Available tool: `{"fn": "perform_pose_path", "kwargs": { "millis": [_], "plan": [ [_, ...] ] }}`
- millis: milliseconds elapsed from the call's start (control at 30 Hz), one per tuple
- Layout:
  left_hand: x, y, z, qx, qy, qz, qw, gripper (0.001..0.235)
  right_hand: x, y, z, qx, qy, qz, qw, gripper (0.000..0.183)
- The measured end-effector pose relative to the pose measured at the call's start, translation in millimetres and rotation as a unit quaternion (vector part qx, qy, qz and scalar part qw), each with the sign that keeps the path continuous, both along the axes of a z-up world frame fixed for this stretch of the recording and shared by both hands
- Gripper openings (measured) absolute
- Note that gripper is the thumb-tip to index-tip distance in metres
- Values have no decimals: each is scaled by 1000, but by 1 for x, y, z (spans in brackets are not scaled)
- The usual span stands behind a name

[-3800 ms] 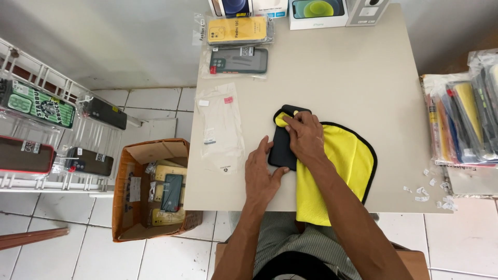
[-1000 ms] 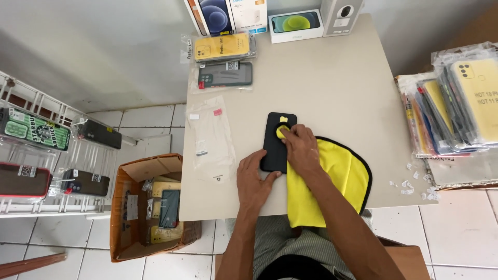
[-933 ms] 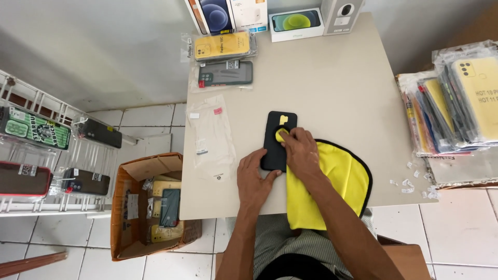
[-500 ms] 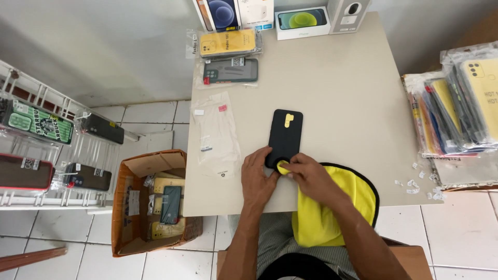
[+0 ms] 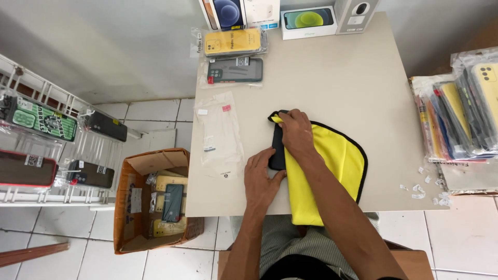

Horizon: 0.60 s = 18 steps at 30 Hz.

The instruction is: A person is seen cleaning a smartphone and its protective case with a yellow microfiber cloth before carefully placing them into plastic packaging sleeves at a service desk.

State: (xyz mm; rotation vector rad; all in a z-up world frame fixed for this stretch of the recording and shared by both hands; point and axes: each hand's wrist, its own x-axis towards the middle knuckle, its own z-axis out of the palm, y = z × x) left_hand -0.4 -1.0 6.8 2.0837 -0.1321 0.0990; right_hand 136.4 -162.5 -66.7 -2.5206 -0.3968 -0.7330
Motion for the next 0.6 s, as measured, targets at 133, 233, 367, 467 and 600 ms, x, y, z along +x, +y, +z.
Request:
{"fn": "perform_pose_path", "kwargs": {
  "millis": [133, 233, 367, 467, 600],
  "plan": [
    [-1, 1, -6, 4, 2, 0, 1000, 67, -20, -2, 12, 4, 28, 40, 999, 22],
    [-1, 0, -1, 0, 11, 6, 1000, 74, -31, -6, 7, -12, 37, 74, 996, 21],
    [-1, 0, -7, 1, -6, 11, 1000, 78, -54, 1, 12, -6, 30, 75, 997, 20],
    [-2, 0, -12, 20, -15, 7, 1000, 83, -74, 7, 16, 6, 34, 63, 997, 18],
    [-2, 0, -19, 14, -2, 9, 1000, 83, -92, 9, 17, 19, 22, 75, 997, 16]
  ]
}}
